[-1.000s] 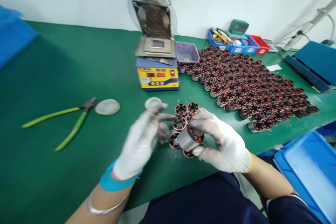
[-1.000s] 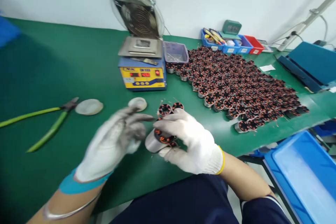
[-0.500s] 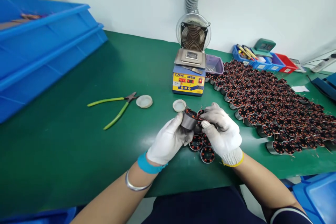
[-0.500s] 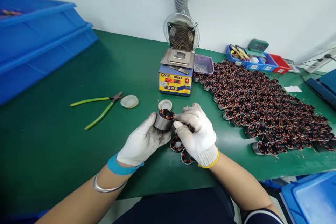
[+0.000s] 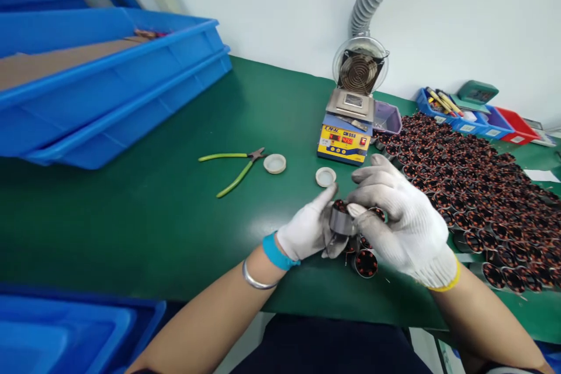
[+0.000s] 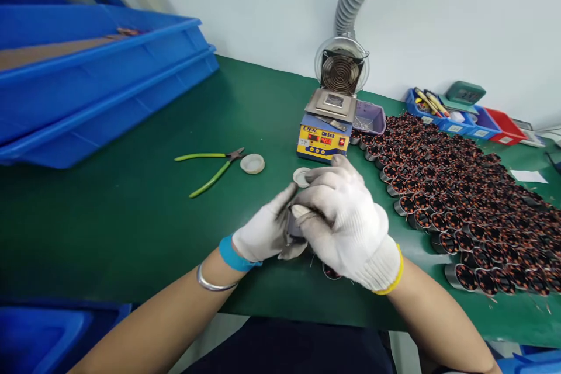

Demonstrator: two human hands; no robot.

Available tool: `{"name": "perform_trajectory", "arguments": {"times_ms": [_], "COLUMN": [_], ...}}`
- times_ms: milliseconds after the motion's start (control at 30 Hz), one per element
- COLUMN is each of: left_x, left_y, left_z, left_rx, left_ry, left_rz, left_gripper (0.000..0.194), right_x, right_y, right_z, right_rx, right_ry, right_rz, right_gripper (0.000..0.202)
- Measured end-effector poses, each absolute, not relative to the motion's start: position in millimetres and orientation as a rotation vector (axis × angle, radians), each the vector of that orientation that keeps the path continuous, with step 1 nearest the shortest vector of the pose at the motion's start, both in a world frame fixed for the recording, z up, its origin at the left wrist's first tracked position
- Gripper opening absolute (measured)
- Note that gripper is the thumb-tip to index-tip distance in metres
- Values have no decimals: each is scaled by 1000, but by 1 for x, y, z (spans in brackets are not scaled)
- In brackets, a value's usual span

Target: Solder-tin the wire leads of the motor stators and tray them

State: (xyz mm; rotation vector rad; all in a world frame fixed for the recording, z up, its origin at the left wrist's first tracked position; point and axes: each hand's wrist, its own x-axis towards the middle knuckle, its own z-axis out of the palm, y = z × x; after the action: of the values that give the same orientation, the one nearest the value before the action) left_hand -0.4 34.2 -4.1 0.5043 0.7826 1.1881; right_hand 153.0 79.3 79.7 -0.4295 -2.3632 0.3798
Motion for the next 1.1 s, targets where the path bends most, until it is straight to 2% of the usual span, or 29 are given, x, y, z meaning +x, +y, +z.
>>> {"name": "perform_trajectory", "arguments": {"times_ms": [67, 133, 200, 233, 333, 400, 500, 600, 667, 733, 767, 867, 900, 933, 1033, 1100], "left_x": [1, -1, -5, -7, -5, 1, 9, 11, 10, 7, 5, 3, 3, 3, 4, 5], "left_y": [32, 31, 32, 33, 34, 30, 23, 20, 20, 21, 21, 21, 20, 20, 22, 24], "left_z": [1, 5, 7, 6, -2, -6, -7, -2, -1, -1, -1, -5, -6, -7, -7, -3], "left_rx": [459, 322, 156, 110, 203, 351, 561, 657, 641, 621, 626, 716, 758, 806, 926, 979], "left_ry": [706, 632, 579, 569, 538, 515, 630, 820, 824, 755, 731, 765, 792, 809, 877, 1011], "left_rz": [1237, 1462, 1660, 1646, 1240, 1087, 1315, 1579, 1521, 1349, 1257, 1068, 1022, 985, 986, 1095], "left_gripper": [32, 22, 31, 37, 40, 49, 48, 51, 51, 52, 56, 67, 69, 70, 72, 65], "right_x": [155, 155, 154, 153, 150, 151, 156, 165, 175, 185, 190, 194, 192, 190, 183, 181], "right_y": [82, 83, 81, 80, 77, 77, 77, 81, 87, 93, 94, 90, 87, 84, 78, 78], "right_z": [79, 80, 83, 85, 90, 87, 73, 52, 40, 33, 32, 34, 34, 34, 29, 24], "right_rx": [-487, -515, -483, -455, -418, -461, -520, -550, -548, -589, -641, -790, -769, -713, -516, -481], "right_ry": [-2361, -2333, -2322, -2321, -2319, -2301, -2185, -1780, -1482, -1480, -1609, -2205, -2366, -2477, -2522, -2454], "right_rz": [300, 243, 264, 301, 405, 439, 503, 659, 756, 820, 843, 891, 899, 896, 770, 579], "right_gripper": [8, 7, 7, 7, 8, 8, 9, 9, 12, 9, 16, 72, 81, 81, 60, 52]}}
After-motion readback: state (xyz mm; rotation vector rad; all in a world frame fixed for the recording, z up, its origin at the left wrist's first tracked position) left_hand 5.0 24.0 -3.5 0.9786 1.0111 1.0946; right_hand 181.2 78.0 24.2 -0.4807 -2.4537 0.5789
